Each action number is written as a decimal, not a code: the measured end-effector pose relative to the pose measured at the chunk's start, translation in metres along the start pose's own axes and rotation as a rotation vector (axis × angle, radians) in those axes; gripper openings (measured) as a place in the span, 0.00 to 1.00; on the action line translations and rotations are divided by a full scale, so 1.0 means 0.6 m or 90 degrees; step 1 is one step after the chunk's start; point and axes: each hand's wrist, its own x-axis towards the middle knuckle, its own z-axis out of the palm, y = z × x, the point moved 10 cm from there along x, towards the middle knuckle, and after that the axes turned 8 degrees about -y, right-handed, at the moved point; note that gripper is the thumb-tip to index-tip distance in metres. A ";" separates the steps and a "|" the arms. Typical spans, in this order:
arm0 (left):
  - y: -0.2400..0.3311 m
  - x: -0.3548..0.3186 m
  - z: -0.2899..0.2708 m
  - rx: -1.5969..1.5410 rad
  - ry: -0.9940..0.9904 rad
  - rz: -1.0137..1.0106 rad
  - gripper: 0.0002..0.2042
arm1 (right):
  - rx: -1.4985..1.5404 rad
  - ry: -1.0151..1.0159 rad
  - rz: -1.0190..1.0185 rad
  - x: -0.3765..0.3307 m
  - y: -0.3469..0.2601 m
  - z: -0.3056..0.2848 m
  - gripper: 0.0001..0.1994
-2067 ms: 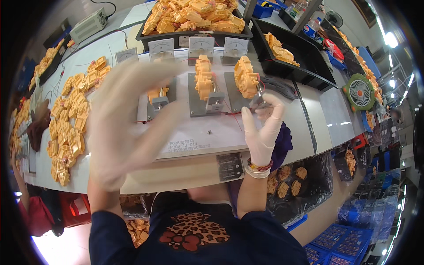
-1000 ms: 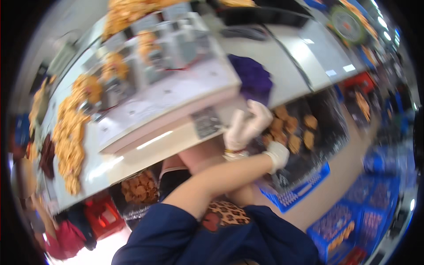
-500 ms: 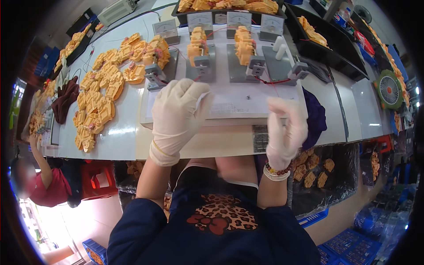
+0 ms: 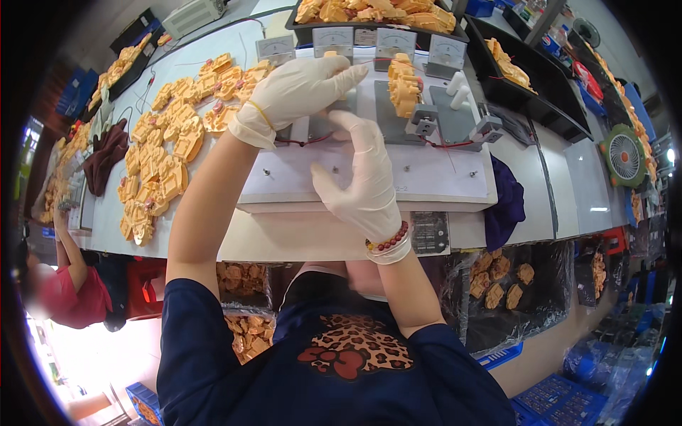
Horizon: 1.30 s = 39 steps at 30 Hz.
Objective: The recorder uses a testing jig to check the function of plastic-encased electronic components in a factory setting.
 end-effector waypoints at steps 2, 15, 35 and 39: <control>-0.008 0.018 -0.004 -0.024 -0.046 -0.095 0.20 | 0.029 -0.008 -0.002 -0.005 0.005 -0.010 0.27; 0.137 0.023 -0.077 -0.487 0.179 -0.009 0.16 | 0.005 -0.015 0.098 -0.016 0.041 -0.007 0.28; 0.516 -0.086 0.114 -0.474 -0.186 0.434 0.13 | -0.050 0.237 0.017 -0.191 -0.026 -0.145 0.19; 0.258 -0.158 -0.100 -0.659 -0.070 0.243 0.22 | 0.290 -0.050 0.137 -0.088 -0.017 -0.007 0.25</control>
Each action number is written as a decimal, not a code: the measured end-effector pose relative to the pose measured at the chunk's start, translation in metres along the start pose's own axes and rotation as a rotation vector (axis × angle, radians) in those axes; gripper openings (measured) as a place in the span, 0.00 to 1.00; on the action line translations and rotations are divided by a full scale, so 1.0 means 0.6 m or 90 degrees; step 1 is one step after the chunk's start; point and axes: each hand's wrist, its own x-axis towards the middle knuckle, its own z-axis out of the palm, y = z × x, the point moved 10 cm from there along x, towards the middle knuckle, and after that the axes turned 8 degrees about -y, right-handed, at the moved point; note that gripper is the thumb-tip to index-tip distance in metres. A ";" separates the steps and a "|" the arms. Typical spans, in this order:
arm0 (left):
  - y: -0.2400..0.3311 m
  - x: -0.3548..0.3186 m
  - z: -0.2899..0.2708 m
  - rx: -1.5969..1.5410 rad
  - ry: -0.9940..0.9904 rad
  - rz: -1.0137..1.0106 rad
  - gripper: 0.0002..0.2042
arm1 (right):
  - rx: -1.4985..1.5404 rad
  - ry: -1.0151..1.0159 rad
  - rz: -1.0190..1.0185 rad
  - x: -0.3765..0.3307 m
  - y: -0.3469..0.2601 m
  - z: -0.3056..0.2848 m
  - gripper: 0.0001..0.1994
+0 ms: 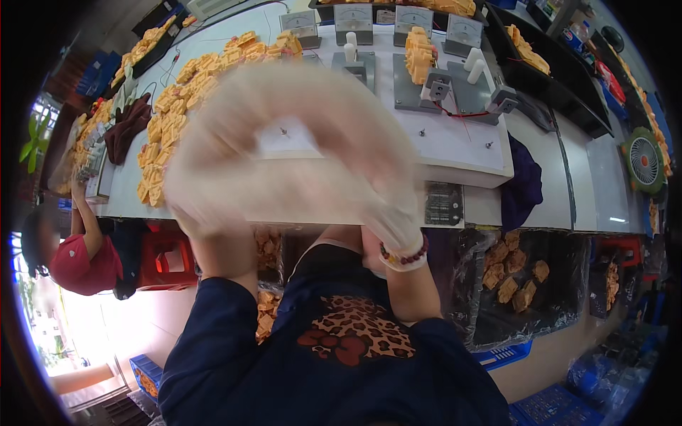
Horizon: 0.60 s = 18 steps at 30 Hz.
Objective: The recorder uses a testing jig to check the function of plastic-encased electronic components in a factory setting.
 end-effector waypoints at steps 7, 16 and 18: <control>-0.151 -0.162 -0.336 0.468 0.408 -0.344 0.18 | -0.165 -0.093 -0.027 0.128 0.044 0.149 0.32; -0.217 -0.105 -0.311 0.457 0.310 -0.368 0.12 | -0.282 -0.072 -0.186 0.111 0.008 0.157 0.29; -0.129 -0.102 -0.327 0.484 0.487 -0.232 0.12 | -0.288 -0.067 -0.186 0.104 0.004 0.159 0.29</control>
